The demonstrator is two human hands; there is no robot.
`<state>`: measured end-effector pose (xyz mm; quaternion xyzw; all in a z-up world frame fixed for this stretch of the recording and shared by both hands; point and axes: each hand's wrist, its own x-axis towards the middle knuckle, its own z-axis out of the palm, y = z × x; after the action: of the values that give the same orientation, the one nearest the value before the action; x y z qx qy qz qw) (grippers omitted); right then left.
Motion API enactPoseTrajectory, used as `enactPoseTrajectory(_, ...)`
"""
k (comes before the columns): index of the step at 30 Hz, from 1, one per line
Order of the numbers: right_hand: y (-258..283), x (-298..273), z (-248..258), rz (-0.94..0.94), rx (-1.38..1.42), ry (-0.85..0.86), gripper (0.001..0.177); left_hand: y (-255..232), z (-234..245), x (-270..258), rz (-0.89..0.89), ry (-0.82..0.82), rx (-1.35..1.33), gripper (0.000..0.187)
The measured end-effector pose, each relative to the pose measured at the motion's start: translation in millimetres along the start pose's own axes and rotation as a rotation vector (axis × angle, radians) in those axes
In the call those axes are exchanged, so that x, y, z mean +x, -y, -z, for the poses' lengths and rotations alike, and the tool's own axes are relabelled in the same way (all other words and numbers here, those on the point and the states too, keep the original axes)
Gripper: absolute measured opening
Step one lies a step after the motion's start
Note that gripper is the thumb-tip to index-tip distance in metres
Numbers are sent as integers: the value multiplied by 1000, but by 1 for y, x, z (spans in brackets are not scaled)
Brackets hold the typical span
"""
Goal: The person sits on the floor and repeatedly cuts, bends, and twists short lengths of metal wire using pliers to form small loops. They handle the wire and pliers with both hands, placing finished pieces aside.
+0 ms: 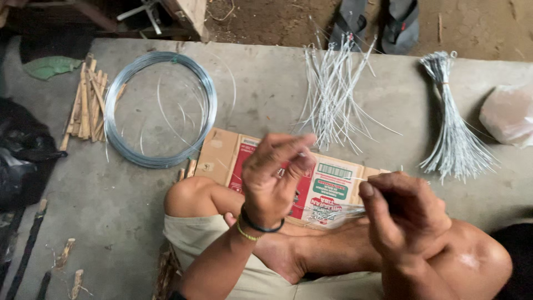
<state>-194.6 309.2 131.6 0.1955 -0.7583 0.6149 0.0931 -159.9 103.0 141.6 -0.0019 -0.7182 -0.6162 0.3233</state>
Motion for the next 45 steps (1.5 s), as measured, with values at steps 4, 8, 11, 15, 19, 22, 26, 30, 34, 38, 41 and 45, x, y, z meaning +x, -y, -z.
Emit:
enactPoseTrajectory(4, 3, 2, -5, 229, -55, -91, 21, -14, -21, -10, 2, 74, -74, 31)
enactPoseTrajectory(8, 6, 13, 0, 441, -206, -88, 24, -15, -32, -16, 60, 94, -165, 37)
enactPoseTrajectory(11, 9, 18, -4, 462, -221, -101, 24, -15, -35, -18, 74, 115, -191, 38)
enactPoseTrajectory(15, 16, 26, -3, 505, -204, -14, 24, -16, -36, -18, 84, 136, -171, 34)
enactPoseTrajectory(19, 22, 35, 2, 537, -181, 76, 22, -20, -32, -14, 17, 168, -124, 28)
enactPoseTrajectory(22, 26, 40, 5, 550, -190, 116, 21, -23, -32, -14, 21, 177, -123, 26)
enactPoseTrajectory(26, 28, 41, 9, 550, -183, 160, 20, -24, -30, -14, 25, 196, -174, 24)
enactPoseTrajectory(30, 29, 38, 6, 492, -91, 177, 23, -25, -35, -20, 21, 126, -206, 21)
enactPoseTrajectory(34, 31, 30, -6, 365, 143, 194, 33, -25, -45, -27, 71, -89, -221, 22)
enactPoseTrajectory(38, 36, 15, -15, 215, 129, 148, 32, -23, -48, -36, 118, -126, -376, 18)
enactPoseTrajectory(41, 32, 13, -17, 266, -19, 81, 27, -19, -49, -41, 142, -158, -371, 18)
enactPoseTrajectory(45, 25, 11, -19, 342, -101, 8, 22, -21, -61, -53, 180, -222, -382, 18)
